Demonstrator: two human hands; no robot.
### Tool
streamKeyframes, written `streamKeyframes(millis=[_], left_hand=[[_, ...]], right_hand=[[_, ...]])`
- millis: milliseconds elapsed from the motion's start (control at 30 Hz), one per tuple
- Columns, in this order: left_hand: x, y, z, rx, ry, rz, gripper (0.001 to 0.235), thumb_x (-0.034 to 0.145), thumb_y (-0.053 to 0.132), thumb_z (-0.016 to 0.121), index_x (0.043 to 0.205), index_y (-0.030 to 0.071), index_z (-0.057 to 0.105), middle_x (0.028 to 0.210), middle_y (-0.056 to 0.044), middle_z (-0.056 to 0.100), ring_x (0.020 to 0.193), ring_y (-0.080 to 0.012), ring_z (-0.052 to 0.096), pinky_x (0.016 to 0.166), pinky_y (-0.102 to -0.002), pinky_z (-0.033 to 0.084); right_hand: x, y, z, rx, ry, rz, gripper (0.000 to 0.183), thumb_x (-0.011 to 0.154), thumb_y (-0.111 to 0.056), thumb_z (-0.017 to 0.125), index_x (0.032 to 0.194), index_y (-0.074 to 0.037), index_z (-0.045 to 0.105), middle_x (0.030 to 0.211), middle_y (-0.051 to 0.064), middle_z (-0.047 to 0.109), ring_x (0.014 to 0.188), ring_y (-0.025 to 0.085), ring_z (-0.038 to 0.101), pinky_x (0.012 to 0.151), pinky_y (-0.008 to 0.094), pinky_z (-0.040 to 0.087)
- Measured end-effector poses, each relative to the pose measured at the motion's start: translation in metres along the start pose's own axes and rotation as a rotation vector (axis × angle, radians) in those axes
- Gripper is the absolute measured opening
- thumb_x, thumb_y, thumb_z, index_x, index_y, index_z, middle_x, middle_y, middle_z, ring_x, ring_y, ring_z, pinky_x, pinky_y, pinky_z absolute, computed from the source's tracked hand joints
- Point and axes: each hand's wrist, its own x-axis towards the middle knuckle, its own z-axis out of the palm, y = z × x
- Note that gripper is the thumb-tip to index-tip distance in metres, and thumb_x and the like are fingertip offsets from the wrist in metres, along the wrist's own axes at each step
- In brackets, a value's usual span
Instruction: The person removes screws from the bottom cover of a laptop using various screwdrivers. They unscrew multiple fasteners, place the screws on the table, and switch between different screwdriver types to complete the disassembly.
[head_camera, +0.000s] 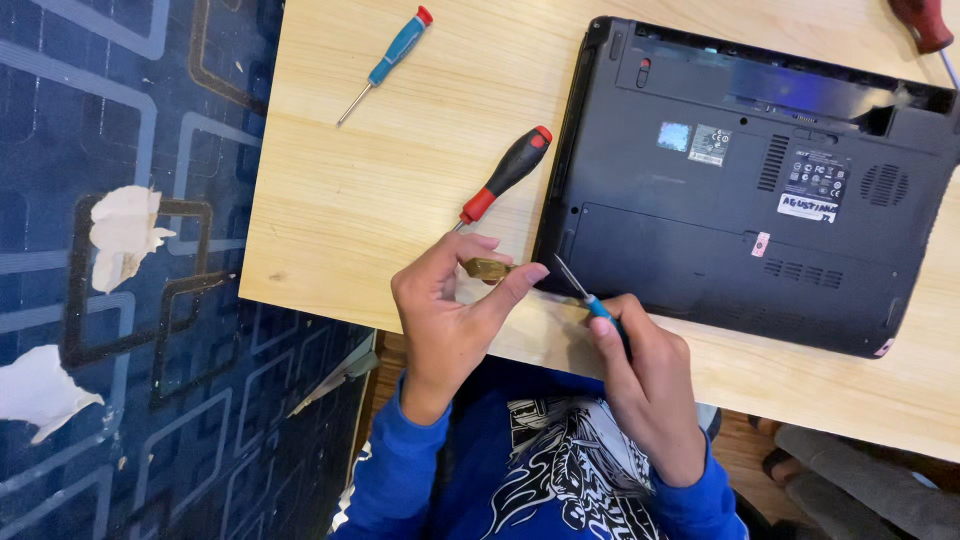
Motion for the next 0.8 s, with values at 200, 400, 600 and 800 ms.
streamKeyframes(millis=[200,400,600,800], left_hand=[[-0.007,-0.004,0.002,-0.324,-0.027,-0.191,0.027,0.069,0.009,0.090,0.080,0.001,0.067,0.069,-0.010,0.068,0.069,-0.0097,0.066,0.072,-0.028,0.057],[-0.015,-0.008,0.010,-0.396,-0.088,-0.230,0.029,0.068,0.007,0.091,0.077,-0.001,0.065,0.070,-0.013,0.069,0.080,-0.0190,0.071,0.079,-0.031,0.057],[0.002,-0.007,-0.010,-0.212,0.061,-0.182,0.025,0.075,0.000,0.085,0.086,-0.004,0.063,0.075,-0.015,0.067,0.074,-0.0196,0.068,0.078,-0.031,0.056],[0.027,-0.020,-0.037,0.513,-0.045,-0.058,0.030,0.101,0.002,0.071,0.130,-0.006,0.070,0.080,-0.007,0.056,0.073,-0.0154,0.049,0.074,-0.030,0.046]], right_hand=[[0.013,0.009,0.011,0.406,0.103,-0.010,0.017,0.087,-0.014,0.068,0.100,-0.002,0.068,0.050,-0.002,0.041,0.050,0.007,0.040,0.053,0.021,0.037],[0.011,0.010,0.014,0.466,0.171,0.004,0.009,0.084,-0.009,0.075,0.084,0.000,0.075,0.038,-0.001,0.042,0.040,0.003,0.036,0.043,0.018,0.031],[-0.017,0.054,-0.045,0.274,0.540,0.073,0.006,0.085,-0.006,0.078,0.085,-0.001,0.074,0.069,0.009,0.066,0.068,0.011,0.057,0.069,0.026,0.046],[-0.043,0.108,-0.126,-0.068,0.955,0.224,0.007,0.106,-0.007,0.076,0.101,-0.006,0.072,0.066,-0.005,0.044,0.061,0.004,0.038,0.060,0.021,0.030]])
